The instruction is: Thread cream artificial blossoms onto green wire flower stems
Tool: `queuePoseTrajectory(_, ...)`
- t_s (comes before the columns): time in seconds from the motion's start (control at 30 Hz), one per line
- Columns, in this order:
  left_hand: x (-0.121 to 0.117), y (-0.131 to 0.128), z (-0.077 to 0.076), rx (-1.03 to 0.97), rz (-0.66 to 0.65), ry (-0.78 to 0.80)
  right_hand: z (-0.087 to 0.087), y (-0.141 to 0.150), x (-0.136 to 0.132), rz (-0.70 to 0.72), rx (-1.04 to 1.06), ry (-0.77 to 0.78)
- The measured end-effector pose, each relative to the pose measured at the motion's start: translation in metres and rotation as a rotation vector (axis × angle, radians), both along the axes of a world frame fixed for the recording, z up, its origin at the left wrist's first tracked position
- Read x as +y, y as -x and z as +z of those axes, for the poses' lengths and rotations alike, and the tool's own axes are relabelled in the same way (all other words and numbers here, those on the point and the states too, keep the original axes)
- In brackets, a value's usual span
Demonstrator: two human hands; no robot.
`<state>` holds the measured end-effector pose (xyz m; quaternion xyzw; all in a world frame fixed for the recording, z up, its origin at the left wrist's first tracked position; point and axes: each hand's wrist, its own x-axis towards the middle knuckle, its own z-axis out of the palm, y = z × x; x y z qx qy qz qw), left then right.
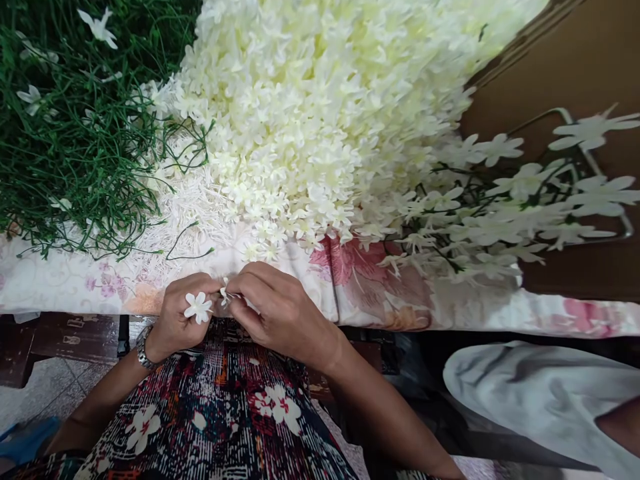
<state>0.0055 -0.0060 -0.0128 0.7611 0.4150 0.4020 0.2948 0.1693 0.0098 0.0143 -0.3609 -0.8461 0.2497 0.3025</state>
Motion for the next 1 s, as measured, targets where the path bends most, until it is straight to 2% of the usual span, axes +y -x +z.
queuePoseTrajectory(0.2,0.001,-0.003,-0.001,-0.011,0.058,-0.090,-0.007,0.003,0.001,0.002,0.045,0.023)
queuePoseTrajectory(0.3,0.002,-0.003,0.000,0.047,0.065,-0.130,-0.009,0.003,0.001,0.006,0.054,0.037)
queuePoseTrajectory(0.5,0.003,-0.003,0.004,0.145,0.023,-0.116,-0.009,0.001,0.003,0.049,0.033,0.080)
queuePoseTrajectory(0.77,0.003,-0.005,0.002,0.236,0.016,-0.107,-0.012,0.000,0.003,0.077,0.003,0.108)
queuePoseTrajectory(0.9,0.003,-0.004,0.002,0.158,0.001,-0.061,-0.010,0.001,0.003,0.071,0.012,0.084)
queuePoseTrajectory(1.0,0.003,0.000,0.004,-0.003,-0.022,0.049,-0.003,0.000,0.004,0.057,0.037,0.070)
